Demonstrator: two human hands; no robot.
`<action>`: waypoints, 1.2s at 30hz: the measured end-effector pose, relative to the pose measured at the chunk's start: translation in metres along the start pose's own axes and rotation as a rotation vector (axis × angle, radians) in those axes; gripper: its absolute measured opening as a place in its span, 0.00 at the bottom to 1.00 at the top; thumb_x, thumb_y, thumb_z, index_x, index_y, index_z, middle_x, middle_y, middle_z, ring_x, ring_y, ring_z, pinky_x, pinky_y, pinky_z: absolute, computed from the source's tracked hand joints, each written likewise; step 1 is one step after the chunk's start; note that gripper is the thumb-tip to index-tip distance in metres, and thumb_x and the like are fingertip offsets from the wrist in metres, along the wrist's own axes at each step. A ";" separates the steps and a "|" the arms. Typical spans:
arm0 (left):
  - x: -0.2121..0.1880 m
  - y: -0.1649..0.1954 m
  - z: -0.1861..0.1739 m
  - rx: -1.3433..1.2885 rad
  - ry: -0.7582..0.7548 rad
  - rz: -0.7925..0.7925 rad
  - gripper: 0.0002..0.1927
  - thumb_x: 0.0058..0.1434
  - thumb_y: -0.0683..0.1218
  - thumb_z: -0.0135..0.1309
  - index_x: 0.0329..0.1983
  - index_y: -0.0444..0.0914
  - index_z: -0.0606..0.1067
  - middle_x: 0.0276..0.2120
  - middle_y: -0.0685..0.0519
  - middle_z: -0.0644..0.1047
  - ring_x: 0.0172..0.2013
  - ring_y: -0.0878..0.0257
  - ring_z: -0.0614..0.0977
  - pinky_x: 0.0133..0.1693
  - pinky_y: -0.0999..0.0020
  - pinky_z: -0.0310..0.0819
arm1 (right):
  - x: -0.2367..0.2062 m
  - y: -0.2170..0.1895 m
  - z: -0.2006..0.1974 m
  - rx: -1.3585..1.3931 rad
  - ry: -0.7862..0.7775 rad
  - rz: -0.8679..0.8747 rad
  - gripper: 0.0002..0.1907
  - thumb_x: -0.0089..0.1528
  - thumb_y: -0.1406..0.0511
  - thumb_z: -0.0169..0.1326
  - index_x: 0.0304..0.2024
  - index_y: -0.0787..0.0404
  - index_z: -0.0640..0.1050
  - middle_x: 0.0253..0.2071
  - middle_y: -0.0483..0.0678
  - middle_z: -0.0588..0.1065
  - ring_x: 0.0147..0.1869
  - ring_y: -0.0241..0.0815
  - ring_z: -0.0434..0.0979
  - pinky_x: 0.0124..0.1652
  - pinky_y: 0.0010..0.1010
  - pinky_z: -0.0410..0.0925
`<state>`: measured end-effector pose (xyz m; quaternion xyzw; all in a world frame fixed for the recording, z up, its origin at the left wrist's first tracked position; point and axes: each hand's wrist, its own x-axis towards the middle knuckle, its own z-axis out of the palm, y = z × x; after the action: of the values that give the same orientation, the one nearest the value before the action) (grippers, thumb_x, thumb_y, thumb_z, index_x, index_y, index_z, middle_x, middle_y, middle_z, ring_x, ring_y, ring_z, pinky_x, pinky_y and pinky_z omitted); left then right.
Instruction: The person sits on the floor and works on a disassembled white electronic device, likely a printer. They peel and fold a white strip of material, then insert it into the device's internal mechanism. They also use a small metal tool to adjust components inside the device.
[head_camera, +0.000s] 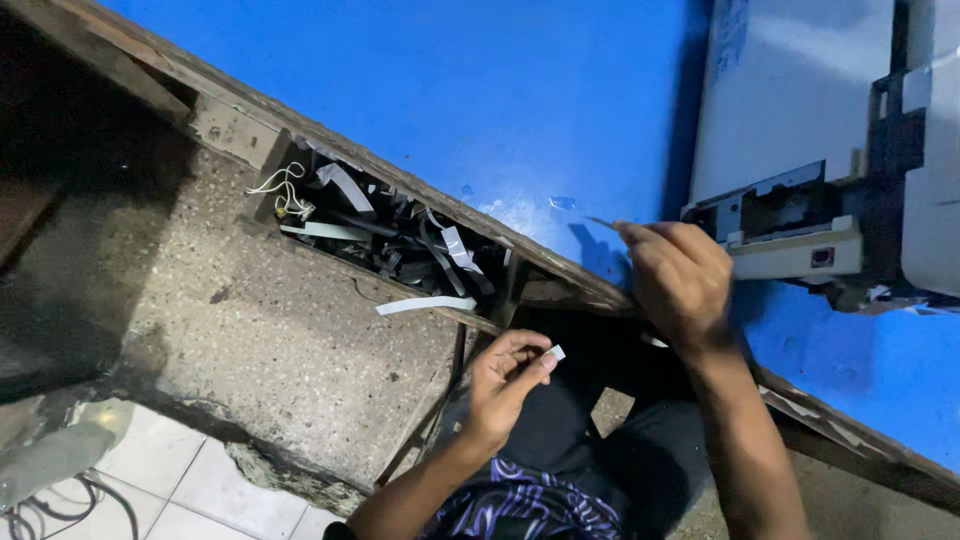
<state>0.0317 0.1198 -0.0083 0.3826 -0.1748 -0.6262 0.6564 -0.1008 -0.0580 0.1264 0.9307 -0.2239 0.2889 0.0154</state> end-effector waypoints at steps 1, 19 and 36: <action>0.001 0.000 0.001 -0.019 -0.016 0.022 0.11 0.63 0.36 0.60 0.48 0.31 0.76 0.37 0.51 0.80 0.33 0.69 0.78 0.37 0.75 0.73 | -0.001 0.000 0.003 -0.028 0.047 0.031 0.08 0.66 0.76 0.58 0.40 0.64 0.71 0.49 0.53 0.81 0.48 0.50 0.82 0.45 0.37 0.73; -0.002 -0.014 0.011 0.107 -0.017 -0.089 0.11 0.61 0.36 0.59 0.47 0.32 0.77 0.36 0.51 0.81 0.35 0.68 0.81 0.38 0.74 0.75 | -0.135 -0.052 -0.037 -0.055 0.304 0.244 0.18 0.59 0.78 0.64 0.47 0.65 0.73 0.41 0.58 0.80 0.44 0.53 0.84 0.45 0.37 0.77; -0.020 -0.084 0.115 0.291 -0.311 -0.361 0.11 0.61 0.35 0.58 0.46 0.29 0.76 0.35 0.49 0.81 0.36 0.66 0.81 0.39 0.71 0.75 | -0.341 0.009 -0.147 -0.235 0.611 0.862 0.24 0.67 0.79 0.60 0.63 0.68 0.67 0.46 0.61 0.81 0.52 0.52 0.85 0.53 0.41 0.78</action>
<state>-0.1105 0.1124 0.0103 0.3968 -0.2904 -0.7528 0.4376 -0.4324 0.0965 0.0620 0.6201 -0.6015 0.4995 0.0639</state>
